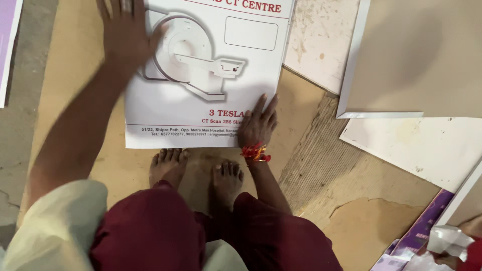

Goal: The person sorts and stacks large paper posters by hand on the floor, picking up individual sheets from one pile and placing them onto another while aligning the edges.

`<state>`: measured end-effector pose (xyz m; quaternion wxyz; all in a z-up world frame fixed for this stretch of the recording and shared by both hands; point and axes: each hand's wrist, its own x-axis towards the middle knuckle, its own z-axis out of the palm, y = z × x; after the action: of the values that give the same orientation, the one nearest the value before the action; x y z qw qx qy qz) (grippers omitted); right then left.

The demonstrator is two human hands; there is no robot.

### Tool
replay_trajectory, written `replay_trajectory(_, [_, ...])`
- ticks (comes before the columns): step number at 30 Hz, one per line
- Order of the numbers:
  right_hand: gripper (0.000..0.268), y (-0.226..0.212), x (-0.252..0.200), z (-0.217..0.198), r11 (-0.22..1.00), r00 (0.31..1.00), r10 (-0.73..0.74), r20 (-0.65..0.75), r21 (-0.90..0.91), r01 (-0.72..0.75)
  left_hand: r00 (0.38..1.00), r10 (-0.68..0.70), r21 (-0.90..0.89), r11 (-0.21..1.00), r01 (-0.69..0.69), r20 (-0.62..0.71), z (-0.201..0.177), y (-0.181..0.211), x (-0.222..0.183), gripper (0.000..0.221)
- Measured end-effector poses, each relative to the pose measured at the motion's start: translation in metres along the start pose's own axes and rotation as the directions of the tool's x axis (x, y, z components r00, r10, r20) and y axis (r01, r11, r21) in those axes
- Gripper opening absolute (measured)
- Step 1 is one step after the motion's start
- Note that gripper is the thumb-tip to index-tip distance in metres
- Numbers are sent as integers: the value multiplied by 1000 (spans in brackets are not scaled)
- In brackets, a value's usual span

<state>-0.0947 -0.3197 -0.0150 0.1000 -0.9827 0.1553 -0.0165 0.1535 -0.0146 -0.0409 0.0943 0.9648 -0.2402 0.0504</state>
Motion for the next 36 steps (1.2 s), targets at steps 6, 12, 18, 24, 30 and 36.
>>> replay_trajectory(6, [69, 11, 1, 20, 999, 998, 42, 47, -20, -41, 902, -56, -281, 940, 192, 428, -73, 73, -125, 90])
replay_trajectory(12, [57, 33, -1, 9, 998, 1000, -20, 13, 56, 19, 943, 16, -275, 958, 81, 333, -65, 69, -133, 86])
replay_trajectory(18, [40, -33, -170, -36, 979, 913, -203, 353, 105, 177, 962, 2, -255, 964, 71, 275, -58, 67, -141, 88])
replay_trajectory(24, [33, -35, -170, -35, 979, 940, -195, 280, 108, 171, 962, -18, -291, 952, 100, 271, -56, 66, -140, 87])
replay_trajectory(30, [35, -30, -175, -25, 979, 931, -202, 303, 57, 194, 966, -19, -263, 961, 89, 257, -60, 69, -139, 86])
replay_trajectory(36, [32, -40, -167, -31, 974, 938, -222, 267, 28, 223, 979, 9, -88, 996, 9, 202, -51, 68, -144, 84])
